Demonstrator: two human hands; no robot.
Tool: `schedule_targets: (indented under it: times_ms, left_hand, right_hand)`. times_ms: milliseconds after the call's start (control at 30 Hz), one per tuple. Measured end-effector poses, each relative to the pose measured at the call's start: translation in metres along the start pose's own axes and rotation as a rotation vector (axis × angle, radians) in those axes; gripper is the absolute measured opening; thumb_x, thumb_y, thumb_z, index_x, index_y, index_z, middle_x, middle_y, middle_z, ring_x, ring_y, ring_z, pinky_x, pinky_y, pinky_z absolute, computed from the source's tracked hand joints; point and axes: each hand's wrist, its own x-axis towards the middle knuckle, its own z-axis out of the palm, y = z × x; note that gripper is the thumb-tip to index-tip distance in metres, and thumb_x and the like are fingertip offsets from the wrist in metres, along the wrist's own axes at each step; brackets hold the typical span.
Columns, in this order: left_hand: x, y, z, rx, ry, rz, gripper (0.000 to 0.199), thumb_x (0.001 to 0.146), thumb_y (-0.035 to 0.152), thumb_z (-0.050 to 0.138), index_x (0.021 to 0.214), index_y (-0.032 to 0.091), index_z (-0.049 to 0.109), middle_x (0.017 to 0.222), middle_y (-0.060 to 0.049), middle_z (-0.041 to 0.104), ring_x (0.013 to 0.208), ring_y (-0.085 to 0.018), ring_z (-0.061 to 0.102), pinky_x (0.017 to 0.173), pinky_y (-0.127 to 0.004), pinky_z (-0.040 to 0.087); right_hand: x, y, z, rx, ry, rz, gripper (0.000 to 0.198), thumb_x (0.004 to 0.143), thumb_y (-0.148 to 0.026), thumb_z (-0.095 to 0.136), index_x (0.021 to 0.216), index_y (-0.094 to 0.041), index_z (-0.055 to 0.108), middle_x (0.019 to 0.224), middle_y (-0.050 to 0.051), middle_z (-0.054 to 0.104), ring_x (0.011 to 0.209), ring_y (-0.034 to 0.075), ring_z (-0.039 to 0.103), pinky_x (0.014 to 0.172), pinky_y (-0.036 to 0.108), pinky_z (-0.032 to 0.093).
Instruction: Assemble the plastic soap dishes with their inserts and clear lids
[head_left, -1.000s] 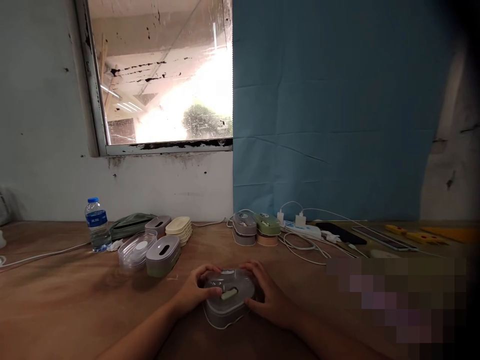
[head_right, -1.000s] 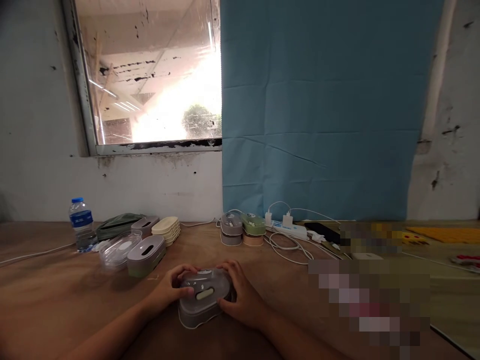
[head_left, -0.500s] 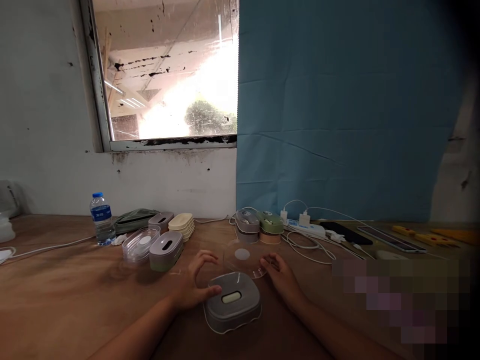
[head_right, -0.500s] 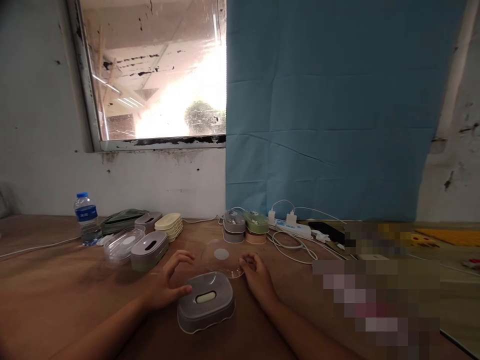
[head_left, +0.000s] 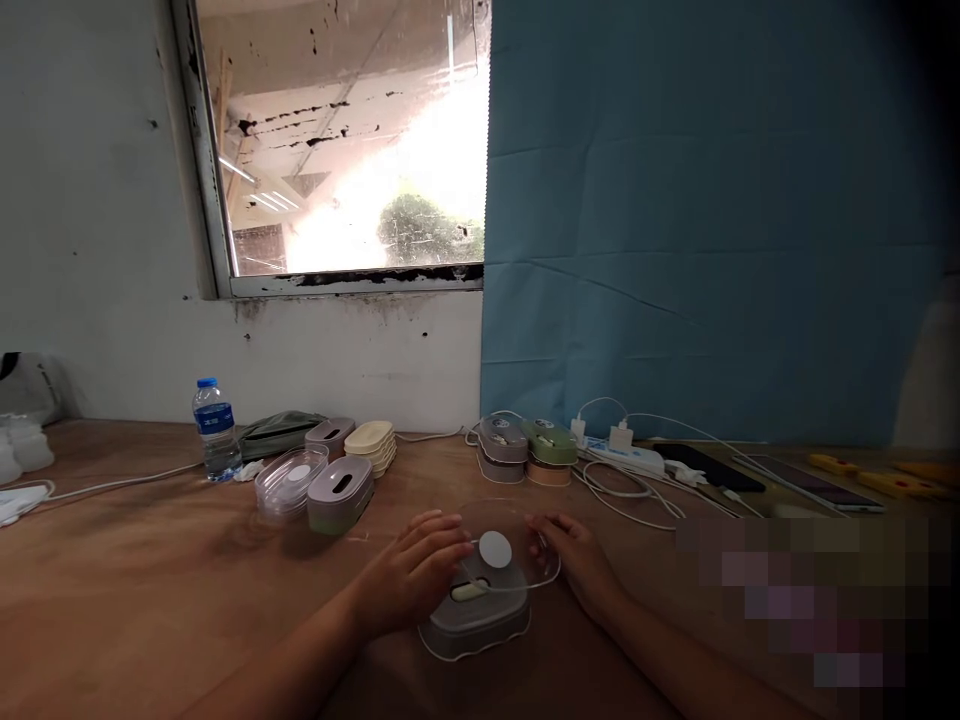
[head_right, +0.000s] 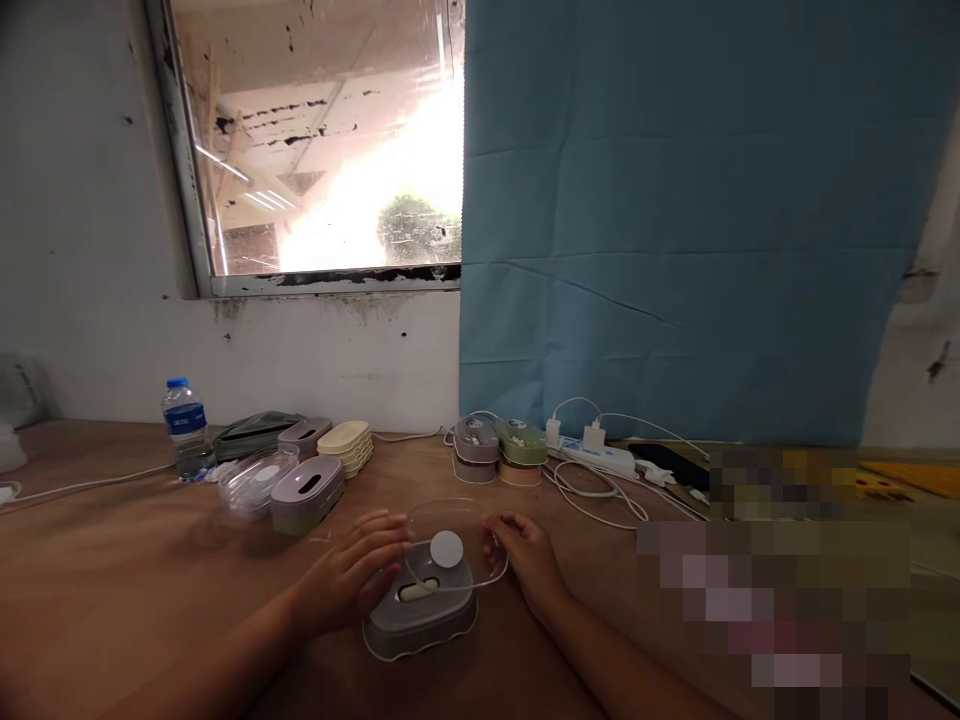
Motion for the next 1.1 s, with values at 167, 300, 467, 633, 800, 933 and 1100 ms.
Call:
schedule_targets:
  times_ms: [167,300,467,633,800,933,1100]
  left_hand:
    - [0.004,0.007,0.0,-0.095,-0.19,-0.089,0.034,0.086,0.022,0.037,0.119,0.017,0.041,0.103,-0.009,0.059,0.1,-0.017,0.052,0.092,-0.033,0.039]
    - [0.005,0.008,-0.003,-0.177,-0.245,-0.332,0.033,0.086,0.028,0.037,0.117,0.021,0.044,0.1,-0.007,0.056,0.089,-0.015,0.053,0.081,-0.026,0.044]
    - [0.004,0.0,-0.009,-0.257,-0.301,-0.227,0.022,0.081,0.029,0.044,0.092,0.02,0.061,0.091,-0.007,0.057,0.088,-0.017,0.05,0.082,-0.029,0.039]
    - [0.002,-0.005,-0.004,-0.197,-0.211,-0.296,0.022,0.083,0.028,0.043,0.084,0.02,0.063,0.083,-0.006,0.058,0.081,-0.016,0.05,0.079,-0.03,0.038]
    - [0.001,-0.013,-0.001,-0.044,-0.054,-0.562,0.028,0.087,0.028,0.034,0.081,0.019,0.06,0.082,-0.005,0.056,0.079,-0.015,0.051,0.073,-0.026,0.04]
    - [-0.006,-0.032,0.002,0.158,-0.153,-0.588,0.028,0.085,0.025,0.035,0.076,0.017,0.06,0.078,-0.006,0.056,0.075,-0.016,0.052,0.072,-0.028,0.039]
    - [-0.015,-0.045,0.003,0.278,-0.299,-0.643,0.025,0.083,0.021,0.037,0.074,0.016,0.06,0.078,-0.007,0.058,0.073,-0.018,0.054,0.069,-0.028,0.039]
  right_hand:
    - [-0.002,-0.002,0.002,-0.014,-0.047,0.034,0.02,0.059,-0.032,0.069,0.061,-0.016,0.058,0.06,0.0,0.063,0.041,0.011,0.054,0.036,0.021,0.041]
    - [-0.003,-0.002,0.004,-0.017,-0.095,0.061,0.023,0.06,-0.036,0.069,0.064,-0.015,0.06,0.063,0.001,0.065,0.04,0.011,0.055,0.035,0.021,0.041]
    - [-0.003,0.0,0.006,0.001,-0.122,0.088,0.023,0.063,-0.038,0.067,0.069,-0.016,0.06,0.068,0.002,0.066,0.043,0.012,0.057,0.04,0.023,0.046]
    - [0.001,0.001,0.002,0.026,-0.098,0.082,0.017,0.068,-0.033,0.061,0.071,-0.016,0.058,0.069,0.005,0.065,0.053,0.015,0.062,0.05,0.027,0.051]
    - [0.0,0.002,0.0,0.024,-0.092,0.072,0.011,0.064,-0.024,0.063,0.067,-0.017,0.055,0.064,0.002,0.062,0.053,0.015,0.061,0.049,0.026,0.051]
    - [-0.001,0.002,0.0,0.016,-0.102,0.072,0.01,0.063,-0.022,0.063,0.066,-0.017,0.054,0.063,0.001,0.061,0.053,0.015,0.061,0.05,0.026,0.05]
    - [-0.002,0.002,0.001,0.009,-0.108,0.08,0.01,0.061,-0.02,0.062,0.066,-0.017,0.054,0.061,0.0,0.06,0.052,0.014,0.06,0.049,0.025,0.049]
